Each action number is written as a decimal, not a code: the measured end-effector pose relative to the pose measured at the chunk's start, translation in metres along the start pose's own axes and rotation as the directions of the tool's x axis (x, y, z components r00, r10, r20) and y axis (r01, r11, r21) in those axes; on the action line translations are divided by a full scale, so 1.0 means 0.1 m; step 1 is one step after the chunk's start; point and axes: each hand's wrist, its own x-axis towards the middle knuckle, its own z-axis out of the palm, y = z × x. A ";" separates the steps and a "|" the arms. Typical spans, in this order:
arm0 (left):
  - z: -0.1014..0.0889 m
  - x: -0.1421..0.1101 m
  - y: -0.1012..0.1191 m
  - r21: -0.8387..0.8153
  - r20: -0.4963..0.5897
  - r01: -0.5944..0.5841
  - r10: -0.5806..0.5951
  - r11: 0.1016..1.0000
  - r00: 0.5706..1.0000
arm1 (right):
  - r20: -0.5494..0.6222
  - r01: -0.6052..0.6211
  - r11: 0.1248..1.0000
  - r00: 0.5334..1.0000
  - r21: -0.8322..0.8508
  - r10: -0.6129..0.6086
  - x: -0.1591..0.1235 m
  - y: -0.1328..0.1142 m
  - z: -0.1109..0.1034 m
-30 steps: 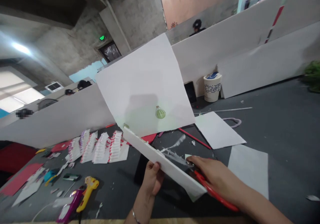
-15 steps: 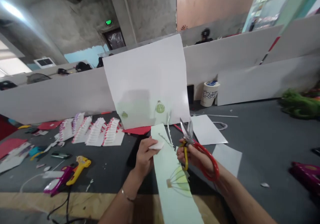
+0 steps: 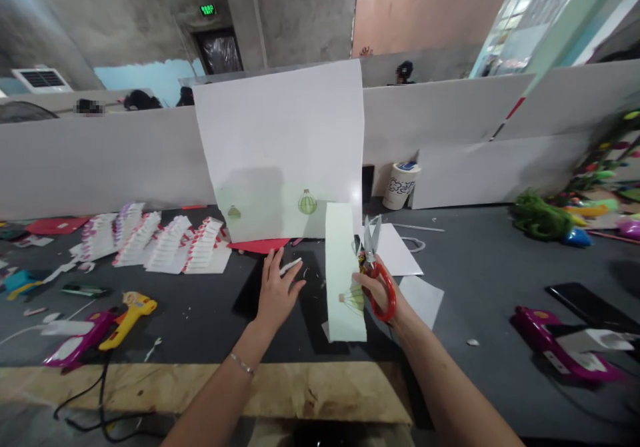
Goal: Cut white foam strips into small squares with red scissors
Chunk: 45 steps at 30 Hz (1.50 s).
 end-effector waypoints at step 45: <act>-0.01 0.07 0.23 -0.912 0.401 0.317 -0.736 -0.261 0.546 | 0.402 0.431 0.340 0.902 -0.836 -0.156 -0.26 -0.03 0.11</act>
